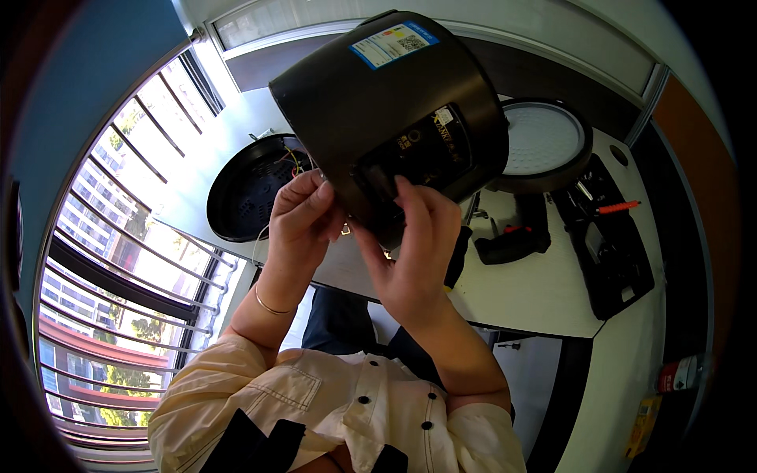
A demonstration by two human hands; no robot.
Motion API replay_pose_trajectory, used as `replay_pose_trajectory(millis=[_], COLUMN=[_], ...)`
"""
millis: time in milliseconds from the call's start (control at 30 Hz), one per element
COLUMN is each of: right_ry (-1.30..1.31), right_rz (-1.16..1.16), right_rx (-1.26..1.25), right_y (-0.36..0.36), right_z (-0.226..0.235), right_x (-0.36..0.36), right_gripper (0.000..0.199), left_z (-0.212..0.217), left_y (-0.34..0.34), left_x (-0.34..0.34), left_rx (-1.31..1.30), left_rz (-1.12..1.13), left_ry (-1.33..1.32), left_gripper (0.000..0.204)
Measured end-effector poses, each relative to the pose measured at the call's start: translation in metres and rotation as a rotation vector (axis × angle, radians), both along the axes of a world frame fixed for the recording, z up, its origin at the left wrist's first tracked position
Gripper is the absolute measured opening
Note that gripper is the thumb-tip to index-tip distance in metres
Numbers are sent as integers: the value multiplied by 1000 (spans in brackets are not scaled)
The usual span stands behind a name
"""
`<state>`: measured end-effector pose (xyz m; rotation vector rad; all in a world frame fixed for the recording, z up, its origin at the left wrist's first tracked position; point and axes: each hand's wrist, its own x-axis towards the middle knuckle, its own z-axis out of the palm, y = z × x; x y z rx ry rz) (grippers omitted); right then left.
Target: The person assembles a cylindrical appliance by connecting internal wires, inserting a central component, and securing the housing with a screwdriver. The person handles the appliance body, wires, and a screwdriver throughout the process.
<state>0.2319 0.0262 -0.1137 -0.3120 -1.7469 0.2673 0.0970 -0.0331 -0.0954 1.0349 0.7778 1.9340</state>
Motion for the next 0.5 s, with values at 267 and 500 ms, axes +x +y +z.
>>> replay_pose_trajectory(millis=[267,500], right_ry=[92,44], right_rz=[139,48], right_rx=[-30,-97], right_y=[-3,2], right_z=[7,3], right_x=[2,6], right_gripper=[51,31], left_z=[-6,-8], left_y=[2,5], left_x=[1,4], left_rx=[36,82], left_rz=[-3,25], left_ry=[-29,3], left_gripper=[13,15])
